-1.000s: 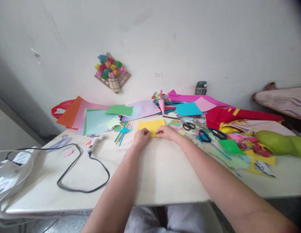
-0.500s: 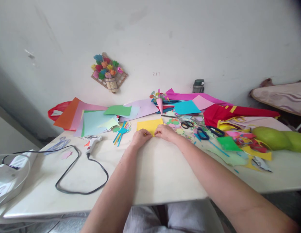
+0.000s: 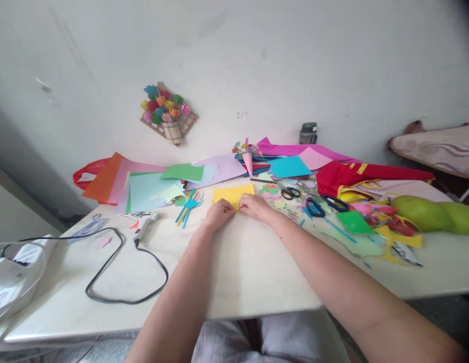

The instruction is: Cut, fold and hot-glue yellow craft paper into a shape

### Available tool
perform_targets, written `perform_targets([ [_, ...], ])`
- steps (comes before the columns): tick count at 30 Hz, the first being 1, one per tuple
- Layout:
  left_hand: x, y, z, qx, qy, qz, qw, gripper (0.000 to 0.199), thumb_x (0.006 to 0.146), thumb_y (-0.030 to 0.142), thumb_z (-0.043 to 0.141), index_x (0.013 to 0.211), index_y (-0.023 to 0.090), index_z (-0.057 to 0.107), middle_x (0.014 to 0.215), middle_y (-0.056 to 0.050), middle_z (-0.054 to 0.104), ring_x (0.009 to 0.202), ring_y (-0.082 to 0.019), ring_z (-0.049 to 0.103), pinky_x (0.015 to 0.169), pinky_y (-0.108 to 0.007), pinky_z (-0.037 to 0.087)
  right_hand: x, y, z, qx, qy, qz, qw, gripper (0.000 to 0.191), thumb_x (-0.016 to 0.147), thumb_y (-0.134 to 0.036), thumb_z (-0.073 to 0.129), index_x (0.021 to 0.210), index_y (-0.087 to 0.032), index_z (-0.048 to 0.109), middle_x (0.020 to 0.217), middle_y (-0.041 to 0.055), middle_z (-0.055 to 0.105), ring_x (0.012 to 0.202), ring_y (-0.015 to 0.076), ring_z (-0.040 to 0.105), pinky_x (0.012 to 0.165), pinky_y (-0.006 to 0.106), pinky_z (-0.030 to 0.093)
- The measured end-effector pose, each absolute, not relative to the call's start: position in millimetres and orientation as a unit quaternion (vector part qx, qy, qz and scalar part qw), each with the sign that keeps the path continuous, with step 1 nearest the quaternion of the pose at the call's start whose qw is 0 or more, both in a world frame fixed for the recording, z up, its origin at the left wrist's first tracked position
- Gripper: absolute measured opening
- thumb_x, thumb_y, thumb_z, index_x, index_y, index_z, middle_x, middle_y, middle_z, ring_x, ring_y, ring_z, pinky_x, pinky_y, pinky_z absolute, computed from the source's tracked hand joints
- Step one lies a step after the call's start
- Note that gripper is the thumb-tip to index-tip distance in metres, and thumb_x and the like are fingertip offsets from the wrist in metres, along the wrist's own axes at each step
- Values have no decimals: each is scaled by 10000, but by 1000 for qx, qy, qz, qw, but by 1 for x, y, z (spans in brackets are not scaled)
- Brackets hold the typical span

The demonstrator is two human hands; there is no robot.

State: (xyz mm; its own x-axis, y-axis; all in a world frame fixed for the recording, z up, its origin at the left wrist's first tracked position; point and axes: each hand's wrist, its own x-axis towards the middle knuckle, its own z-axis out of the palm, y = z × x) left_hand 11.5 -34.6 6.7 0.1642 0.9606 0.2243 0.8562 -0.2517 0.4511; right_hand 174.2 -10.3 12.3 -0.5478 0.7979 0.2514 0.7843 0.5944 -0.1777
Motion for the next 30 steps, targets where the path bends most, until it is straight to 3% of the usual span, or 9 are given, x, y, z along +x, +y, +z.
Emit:
perform_targets([
  [17,17,-34,10,737,630,220,106,118,698,219,535,780,175,607,944,-42,593,784,-136,566,679,-212,428,168,-5,11,-480,-868,26,124,187,770,-272,491,776,-208,667,983,56,602,935,210,531,789,308,355],
  [30,13,-30,7,744,617,234,105,189,705,194,524,892,201,553,932,-17,607,815,-127,562,738,-235,427,171,3,13,-506,-853,57,112,199,733,-383,582,821,-220,655,1009,37,591,926,182,551,794,268,374],
])
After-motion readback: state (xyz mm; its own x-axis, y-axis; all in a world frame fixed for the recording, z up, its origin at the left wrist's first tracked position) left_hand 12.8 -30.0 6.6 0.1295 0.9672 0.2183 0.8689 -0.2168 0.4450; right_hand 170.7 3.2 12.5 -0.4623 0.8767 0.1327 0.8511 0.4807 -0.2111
